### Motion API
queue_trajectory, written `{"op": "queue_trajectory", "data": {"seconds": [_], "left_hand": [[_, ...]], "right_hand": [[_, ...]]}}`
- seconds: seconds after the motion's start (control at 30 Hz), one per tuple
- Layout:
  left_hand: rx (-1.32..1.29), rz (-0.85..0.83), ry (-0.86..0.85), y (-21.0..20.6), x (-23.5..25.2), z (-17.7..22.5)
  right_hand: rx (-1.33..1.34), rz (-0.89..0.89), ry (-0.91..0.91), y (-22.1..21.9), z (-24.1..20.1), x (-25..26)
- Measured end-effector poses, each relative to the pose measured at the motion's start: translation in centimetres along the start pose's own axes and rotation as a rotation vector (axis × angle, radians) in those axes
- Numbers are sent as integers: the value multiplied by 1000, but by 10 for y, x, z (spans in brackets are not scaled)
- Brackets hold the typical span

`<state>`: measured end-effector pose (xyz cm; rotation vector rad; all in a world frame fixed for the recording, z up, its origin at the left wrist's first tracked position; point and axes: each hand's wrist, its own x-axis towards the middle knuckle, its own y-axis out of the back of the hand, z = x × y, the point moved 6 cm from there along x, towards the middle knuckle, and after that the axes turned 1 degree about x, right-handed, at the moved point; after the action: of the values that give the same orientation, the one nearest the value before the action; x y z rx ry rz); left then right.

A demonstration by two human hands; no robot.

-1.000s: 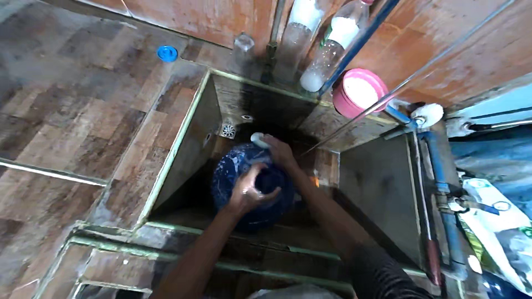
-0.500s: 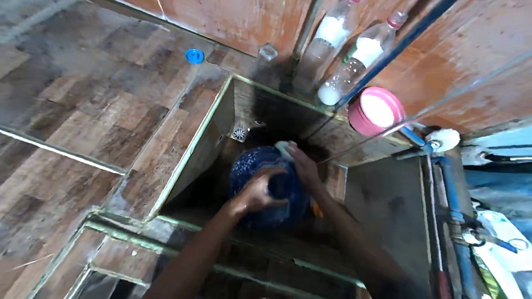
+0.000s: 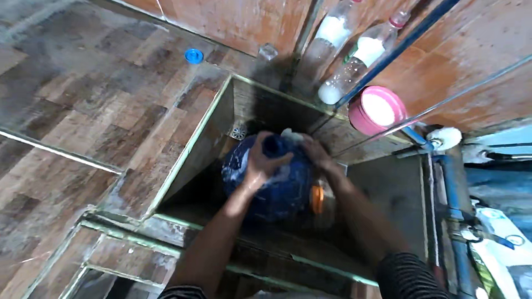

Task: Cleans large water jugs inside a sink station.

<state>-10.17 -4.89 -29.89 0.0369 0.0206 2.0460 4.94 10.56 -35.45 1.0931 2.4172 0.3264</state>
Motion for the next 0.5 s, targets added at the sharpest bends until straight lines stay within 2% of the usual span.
{"op": "queue_trajectory", "data": {"seconds": [0.07,0.13,0.17,0.23,0.3,0.33,0.4,0.47,0.5], "left_hand": [[-158,-77,-52,4,16,5],[-354,-85,4,14,32,-13],[-356,-10,100,21,33,-32],[-237,287,364,40,30,-89],[-213,632,484,61,34,-148],[-219,728,525,70,38,-169],[-216,720,581,78,44,-195],[-258,571,517,70,55,-193],[-287,460,490,62,59,-187]], "right_hand": [[53,0,-22,26,21,-1],[-37,54,-25,37,61,-8],[-86,117,-90,31,73,-16],[-225,218,-118,6,104,-48],[-356,219,30,-38,121,-102],[-366,228,197,-61,118,-121],[-328,196,457,-101,99,-131],[-368,204,626,-108,53,-85],[-390,201,620,-99,32,-52]]}}
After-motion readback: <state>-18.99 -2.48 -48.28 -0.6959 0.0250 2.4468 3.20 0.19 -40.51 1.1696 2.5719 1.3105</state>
